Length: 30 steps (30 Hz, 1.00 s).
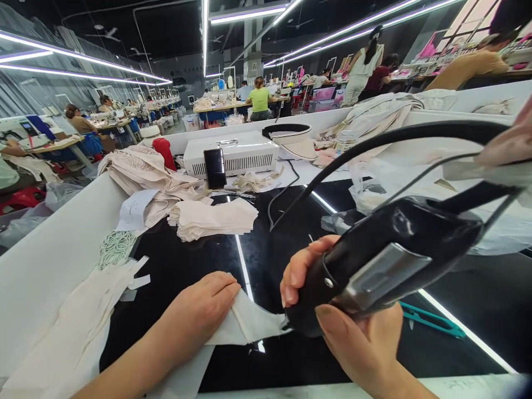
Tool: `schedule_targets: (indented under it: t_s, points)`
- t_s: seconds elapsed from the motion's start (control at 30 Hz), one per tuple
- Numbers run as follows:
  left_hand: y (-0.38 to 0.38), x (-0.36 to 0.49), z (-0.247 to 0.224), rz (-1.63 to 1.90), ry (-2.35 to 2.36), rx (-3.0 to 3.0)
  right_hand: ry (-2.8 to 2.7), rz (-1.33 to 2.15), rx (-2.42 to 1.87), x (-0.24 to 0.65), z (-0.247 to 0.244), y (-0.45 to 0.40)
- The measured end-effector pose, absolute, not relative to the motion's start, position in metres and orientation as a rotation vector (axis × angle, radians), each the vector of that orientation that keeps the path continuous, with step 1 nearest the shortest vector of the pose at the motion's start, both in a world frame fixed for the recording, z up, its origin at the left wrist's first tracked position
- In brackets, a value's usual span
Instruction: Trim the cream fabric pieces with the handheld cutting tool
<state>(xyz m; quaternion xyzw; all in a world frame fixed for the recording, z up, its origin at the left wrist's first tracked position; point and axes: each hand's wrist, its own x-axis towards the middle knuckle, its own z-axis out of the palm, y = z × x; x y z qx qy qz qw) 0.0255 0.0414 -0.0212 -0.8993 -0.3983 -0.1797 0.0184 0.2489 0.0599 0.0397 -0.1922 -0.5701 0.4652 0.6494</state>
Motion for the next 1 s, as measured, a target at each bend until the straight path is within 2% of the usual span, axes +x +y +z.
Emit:
schedule_targets:
  t_s: [0.4, 0.73, 1.0]
  points:
    - [0.029, 0.024, -0.015, -0.549, -1.243, -2.780, -1.284, 1.113, -0.438, 0.246, 0.047, 0.063]
    - [0.030, 0.023, -0.021, -0.686, -1.233, -2.760, -1.173, 1.124, -0.409, 0.200, 0.047, 0.100]
    - [0.029, 0.021, -0.024, -0.611, -1.175, -2.689, -1.148, 1.199, -0.375, 0.183, 0.041, 0.109]
